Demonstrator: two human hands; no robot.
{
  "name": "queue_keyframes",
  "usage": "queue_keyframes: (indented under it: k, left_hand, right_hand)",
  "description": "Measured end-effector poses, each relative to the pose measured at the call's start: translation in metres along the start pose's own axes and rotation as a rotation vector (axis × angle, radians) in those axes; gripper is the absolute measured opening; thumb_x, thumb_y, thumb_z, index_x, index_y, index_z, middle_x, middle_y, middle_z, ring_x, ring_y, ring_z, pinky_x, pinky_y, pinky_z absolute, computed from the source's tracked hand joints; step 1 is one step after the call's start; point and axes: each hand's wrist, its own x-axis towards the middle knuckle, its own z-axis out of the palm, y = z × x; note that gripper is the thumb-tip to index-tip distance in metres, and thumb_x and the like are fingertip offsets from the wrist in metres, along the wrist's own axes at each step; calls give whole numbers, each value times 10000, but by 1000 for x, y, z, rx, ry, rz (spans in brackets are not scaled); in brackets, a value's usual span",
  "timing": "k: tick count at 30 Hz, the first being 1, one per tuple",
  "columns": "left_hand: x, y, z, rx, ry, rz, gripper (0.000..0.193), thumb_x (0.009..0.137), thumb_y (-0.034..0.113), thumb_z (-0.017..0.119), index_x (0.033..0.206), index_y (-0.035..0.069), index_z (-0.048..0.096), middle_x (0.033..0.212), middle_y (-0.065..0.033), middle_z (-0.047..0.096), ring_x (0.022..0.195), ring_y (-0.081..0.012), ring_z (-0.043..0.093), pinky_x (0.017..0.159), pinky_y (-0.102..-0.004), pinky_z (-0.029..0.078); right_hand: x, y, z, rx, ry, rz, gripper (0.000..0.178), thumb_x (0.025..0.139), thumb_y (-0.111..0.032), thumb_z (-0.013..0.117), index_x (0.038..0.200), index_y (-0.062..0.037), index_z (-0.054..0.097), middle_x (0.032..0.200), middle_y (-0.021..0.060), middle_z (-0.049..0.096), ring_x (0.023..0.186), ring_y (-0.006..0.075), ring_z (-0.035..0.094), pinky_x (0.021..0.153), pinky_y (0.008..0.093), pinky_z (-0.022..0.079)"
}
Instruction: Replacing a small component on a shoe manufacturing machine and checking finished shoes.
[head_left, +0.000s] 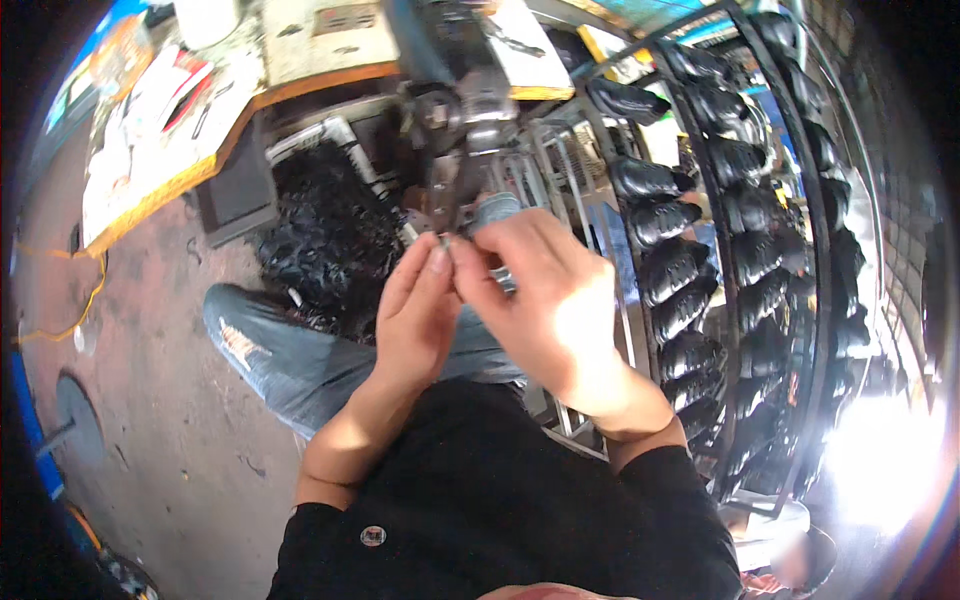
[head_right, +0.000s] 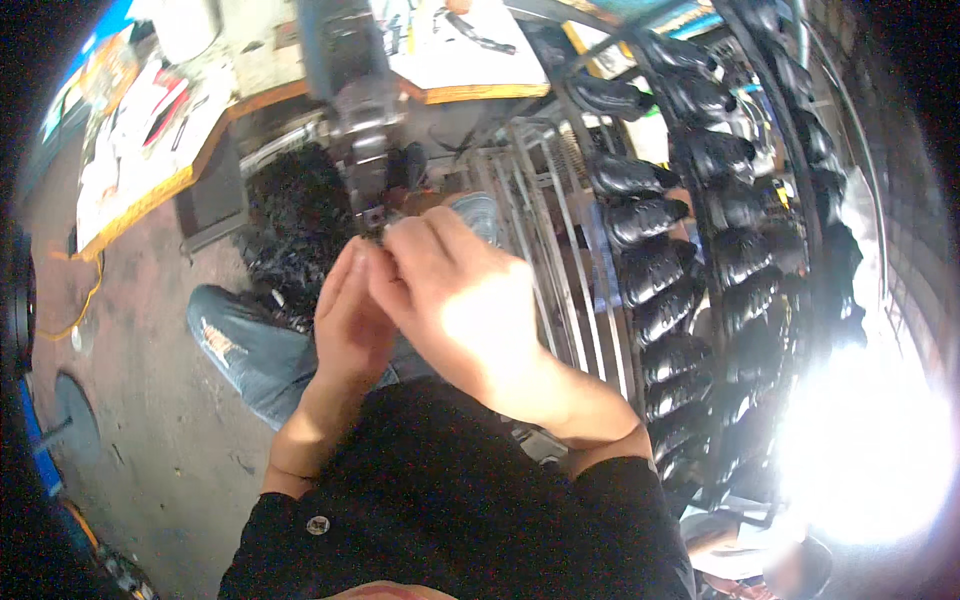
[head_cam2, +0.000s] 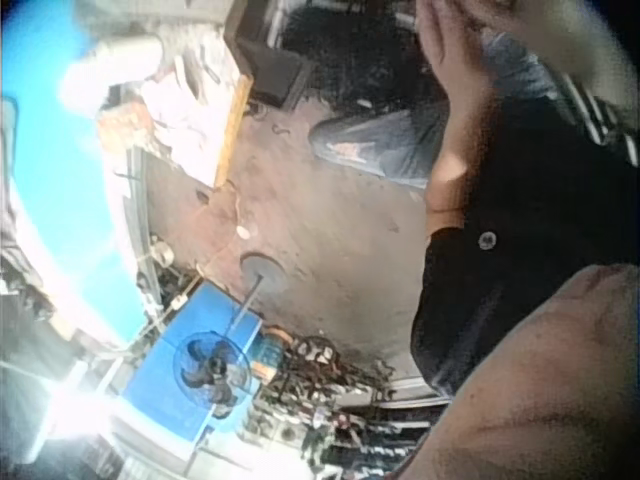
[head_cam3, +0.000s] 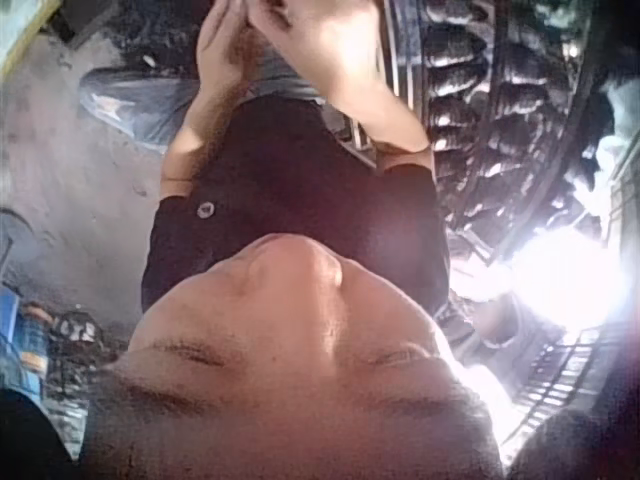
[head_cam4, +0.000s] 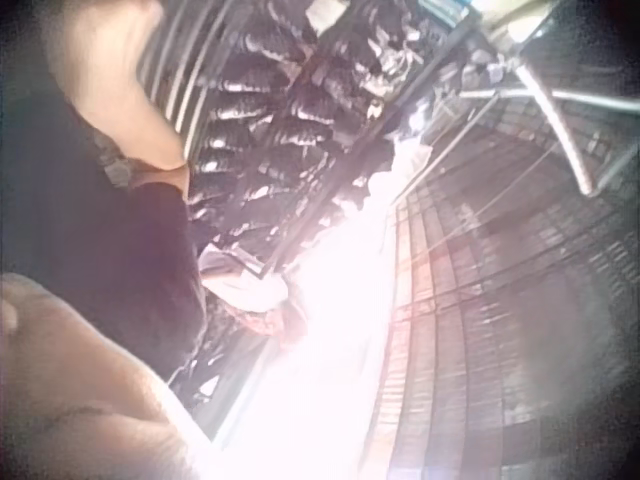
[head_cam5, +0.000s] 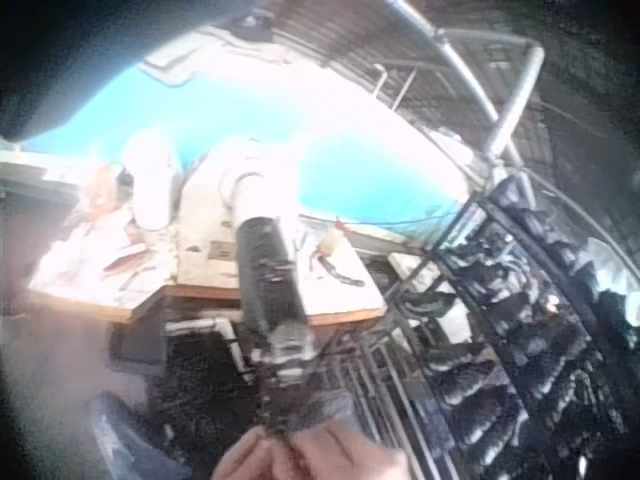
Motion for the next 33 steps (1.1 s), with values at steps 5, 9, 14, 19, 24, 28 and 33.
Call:
queue_keyframes:
  k: [5,9,14,19,24,28,33]
  left_hand:
    - [6,10,17,100,5,-36,284,1131,247,411,1265,40,551,1166,-31,622,1081,-141,611,952,-315,488]
    - [4,8,17,94,140,-75,280,1126,244,401,1278,60,546,1126,-26,622,1038,-131,609,930,-300,483]
    - [8,4,2,72,-51,-59,301,1117,236,419,1318,45,536,1151,-38,622,1094,-146,608,966,-312,472]
    - [11,0,-7,-18,-85,-36,311,1117,220,420,1350,39,517,1204,-63,635,1108,-170,622,993,-332,478]
    - [9,6,-7,-103,-89,-105,304,1112,197,438,1354,36,527,1222,-70,661,1124,-180,640,1003,-348,491]
    - [12,6,4,-63,-66,-89,208,1115,231,491,1208,69,583,1067,-19,651,964,-119,624,856,-319,500]
    - [11,2,6,-115,-9,-92,176,1110,222,517,1191,80,582,1051,4,645,960,-108,623,857,-313,503]
  right_hand:
    - [-1,1,4,29,-10,8,159,866,-86,789,841,-55,635,765,74,623,601,250,647,539,351,523]
    - [-2,2,7,-8,-17,5,134,893,-90,760,857,-53,636,784,94,638,612,296,647,548,366,527]
    - [-1,2,5,34,-42,-14,121,931,-72,713,861,-21,629,773,122,629,617,340,628,544,412,499]
    - [0,3,10,-8,-60,-7,147,954,-57,688,840,-2,613,769,154,613,621,355,614,539,412,475]
    - [-4,8,21,84,49,-7,236,901,-132,794,903,-63,568,829,110,649,650,310,653,549,386,525]
    - [-3,13,23,61,82,-107,157,909,-89,762,939,-52,612,825,132,655,667,342,653,584,416,536]
    - [-5,12,19,50,-20,-50,105,927,-39,699,966,-26,602,802,159,628,659,373,636,578,437,514]
